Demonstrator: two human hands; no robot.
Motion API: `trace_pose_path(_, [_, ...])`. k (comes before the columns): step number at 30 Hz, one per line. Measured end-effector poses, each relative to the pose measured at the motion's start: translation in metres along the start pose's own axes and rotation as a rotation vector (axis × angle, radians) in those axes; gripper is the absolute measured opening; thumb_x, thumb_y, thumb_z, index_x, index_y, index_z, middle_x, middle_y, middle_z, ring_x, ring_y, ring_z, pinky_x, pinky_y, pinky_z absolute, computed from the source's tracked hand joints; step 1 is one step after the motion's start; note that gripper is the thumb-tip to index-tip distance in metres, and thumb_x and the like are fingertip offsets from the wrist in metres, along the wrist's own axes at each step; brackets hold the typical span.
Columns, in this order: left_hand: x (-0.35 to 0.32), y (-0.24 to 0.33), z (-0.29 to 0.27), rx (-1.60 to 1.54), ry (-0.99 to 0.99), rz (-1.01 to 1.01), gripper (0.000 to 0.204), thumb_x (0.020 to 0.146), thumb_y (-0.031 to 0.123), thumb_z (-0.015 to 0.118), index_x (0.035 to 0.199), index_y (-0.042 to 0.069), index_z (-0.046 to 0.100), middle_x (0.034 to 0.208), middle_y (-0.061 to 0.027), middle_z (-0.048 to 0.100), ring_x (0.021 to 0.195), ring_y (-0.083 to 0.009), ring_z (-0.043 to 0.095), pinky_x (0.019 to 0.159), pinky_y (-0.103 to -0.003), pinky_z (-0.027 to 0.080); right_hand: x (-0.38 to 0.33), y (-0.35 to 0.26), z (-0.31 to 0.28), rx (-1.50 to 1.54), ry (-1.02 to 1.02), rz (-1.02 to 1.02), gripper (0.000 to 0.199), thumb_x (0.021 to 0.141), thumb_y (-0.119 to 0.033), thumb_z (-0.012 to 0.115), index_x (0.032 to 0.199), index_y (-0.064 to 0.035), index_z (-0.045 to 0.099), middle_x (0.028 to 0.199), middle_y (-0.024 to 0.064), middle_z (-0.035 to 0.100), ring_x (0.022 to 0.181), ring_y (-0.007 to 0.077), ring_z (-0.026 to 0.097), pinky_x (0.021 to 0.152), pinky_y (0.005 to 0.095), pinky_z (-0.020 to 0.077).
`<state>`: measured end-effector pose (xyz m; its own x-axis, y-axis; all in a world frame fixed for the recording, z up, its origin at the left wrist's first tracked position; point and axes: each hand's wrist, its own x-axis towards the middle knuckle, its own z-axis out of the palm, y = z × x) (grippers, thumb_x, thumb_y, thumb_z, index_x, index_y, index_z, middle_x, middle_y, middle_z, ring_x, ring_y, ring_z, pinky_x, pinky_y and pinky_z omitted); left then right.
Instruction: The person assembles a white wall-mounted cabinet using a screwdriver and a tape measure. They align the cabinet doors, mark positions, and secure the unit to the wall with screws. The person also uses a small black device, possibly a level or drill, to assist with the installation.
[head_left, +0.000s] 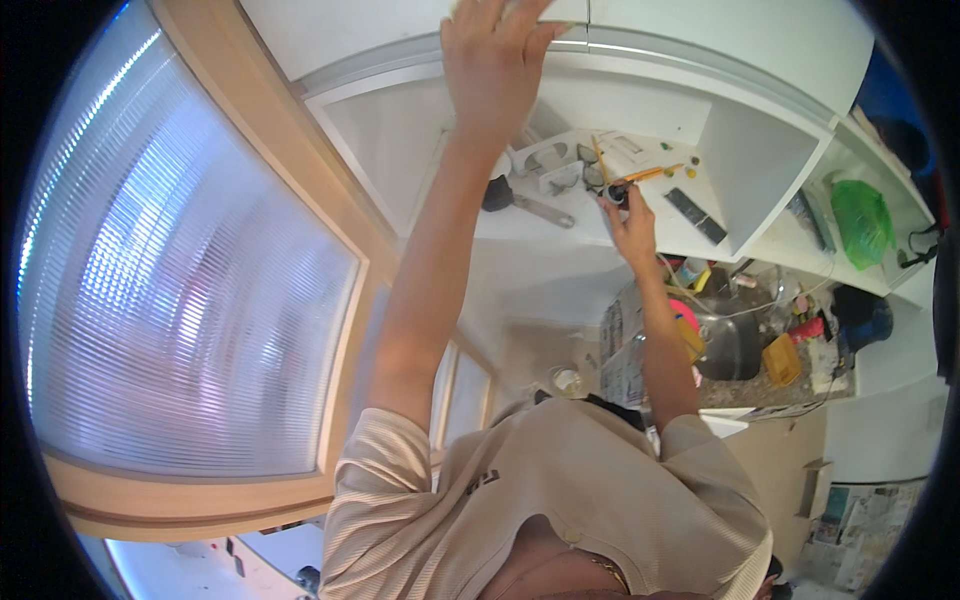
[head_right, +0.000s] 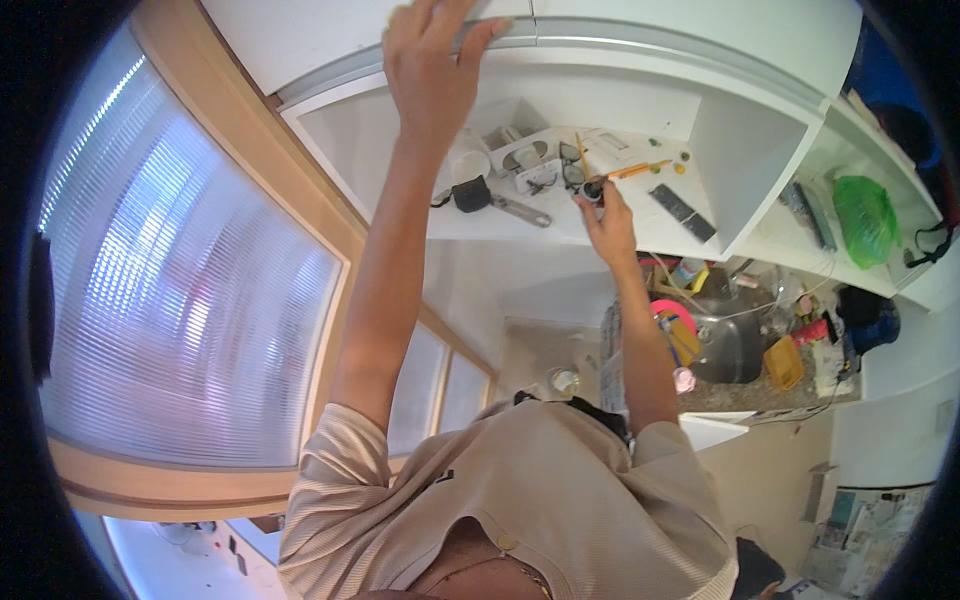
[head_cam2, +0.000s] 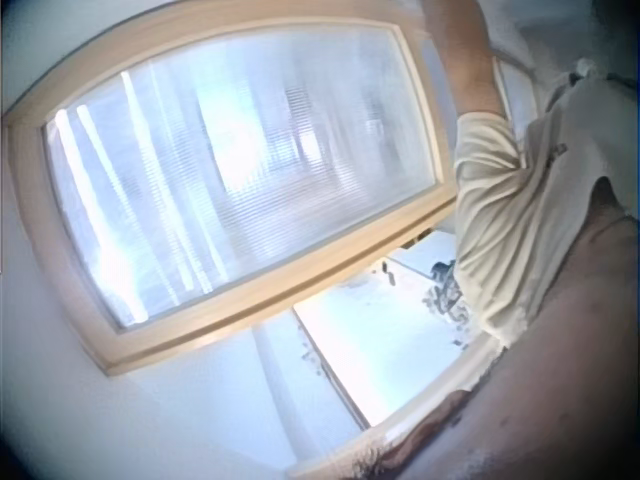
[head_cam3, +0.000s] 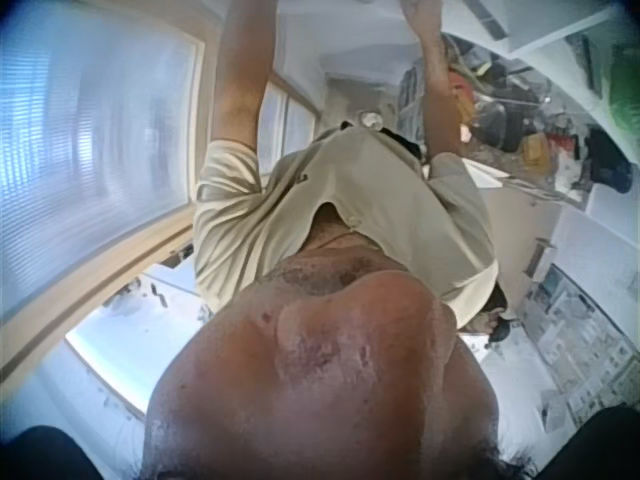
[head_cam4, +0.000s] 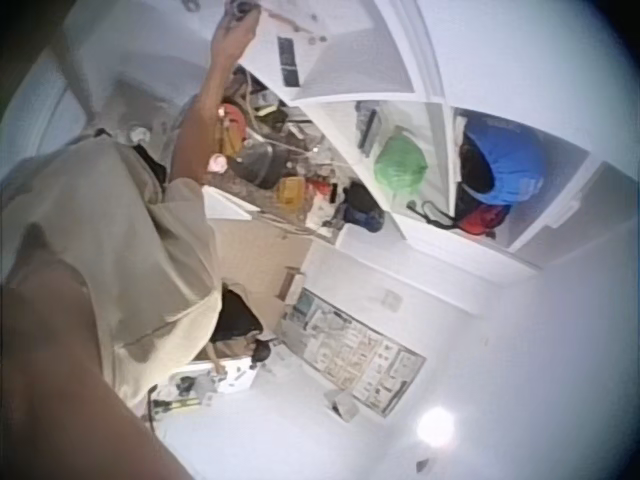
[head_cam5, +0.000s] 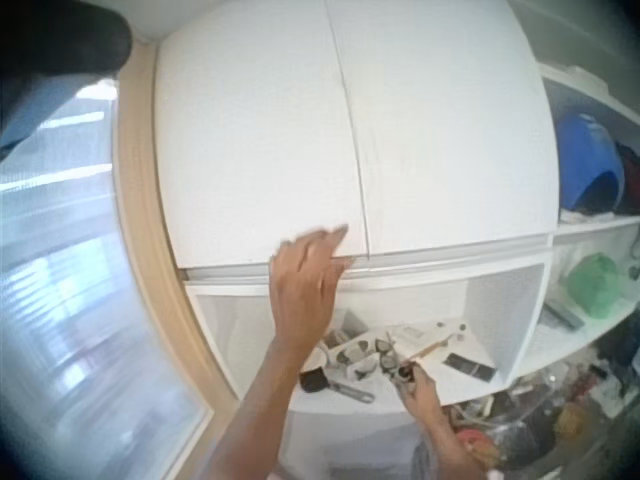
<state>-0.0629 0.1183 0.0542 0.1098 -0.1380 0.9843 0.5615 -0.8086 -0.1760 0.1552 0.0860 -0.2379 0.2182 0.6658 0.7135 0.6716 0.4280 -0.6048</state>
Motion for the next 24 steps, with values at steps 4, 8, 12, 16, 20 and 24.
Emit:
trace_pose_path(4, [0.024, -0.011, -0.013, 0.085, -0.263, 0.146, 0.061, 0.083, 0.029, 0.083, 0.141, 0.015, 0.067, 0.123, -0.0114, 0.062, 0.104, -0.0306, 0.058, 0.091, -0.046, 0.046, 0.003, -0.013, 0.001, 0.036, -0.033, 0.056, 0.037, 0.096, -0.02, 0.077, 0.12, 0.0028, 0.06, 0.097, 0.022, 0.071, 0.081, 0.0353, 0.071, 0.074, 0.0424, 0.0561])
trace_pose_path(8, [0.035, -0.023, -0.005, 0.077, -0.333, 0.307, 0.067, 0.084, 0.035, 0.082, 0.146, 0.019, 0.063, 0.124, -0.0096, 0.058, 0.108, -0.0299, 0.055, 0.092, -0.047, 0.046, 0.001, -0.016, 0.001, 0.021, -0.028, 0.06, 0.038, 0.097, -0.02, 0.076, 0.121, 0.0028, 0.06, 0.097, 0.0223, 0.071, 0.082, 0.036, 0.071, 0.075, 0.0433, 0.0564])
trace_pose_path(12, [0.049, -0.032, 0.003, 0.066, -0.332, 0.415, 0.074, 0.082, 0.039, 0.083, 0.148, 0.018, 0.06, 0.124, -0.0093, 0.057, 0.107, -0.0297, 0.055, 0.092, -0.047, 0.046, 0.0, -0.012, 0.001, 0.005, -0.038, 0.069, 0.038, 0.098, -0.023, 0.075, 0.121, 0.0025, 0.059, 0.099, 0.0244, 0.071, 0.086, 0.0396, 0.072, 0.076, 0.0455, 0.0563])
trace_pose_path(16, [0.049, -0.038, 0.007, 0.056, -0.289, 0.456, 0.081, 0.08, 0.042, 0.084, 0.152, 0.014, 0.057, 0.125, -0.0099, 0.056, 0.107, -0.0308, 0.054, 0.093, -0.048, 0.045, 0.0, -0.007, 0.005, -0.041, -0.045, 0.074, 0.038, 0.098, -0.025, 0.075, 0.12, 0.0021, 0.059, 0.102, 0.027, 0.071, 0.091, 0.0434, 0.072, 0.077, 0.0476, 0.0561])
trace_pose_path(20, [0.044, -0.043, 0.011, 0.078, -0.246, 0.47, 0.083, 0.08, 0.04, 0.084, 0.152, 0.011, 0.056, 0.127, -0.0106, 0.055, 0.107, -0.0319, 0.053, 0.094, -0.048, 0.045, -0.002, -0.007, 0.006, -0.065, -0.046, 0.057, 0.039, 0.098, -0.025, 0.075, 0.12, 0.0019, 0.058, 0.103, 0.0281, 0.071, 0.091, 0.0439, 0.072, 0.077, 0.0475, 0.0562])
trace_pose_path(24, [0.043, -0.048, 0.011, 0.033, -0.267, 0.47, 0.081, 0.081, 0.039, 0.083, 0.152, 0.011, 0.056, 0.129, -0.011, 0.055, 0.107, -0.0323, 0.053, 0.095, -0.049, 0.045, -0.002, -0.015, 0.004, -0.092, -0.045, 0.058, 0.039, 0.097, -0.025, 0.075, 0.12, 0.0017, 0.058, 0.103, 0.0281, 0.071, 0.091, 0.0435, 0.072, 0.076, 0.0467, 0.0564])
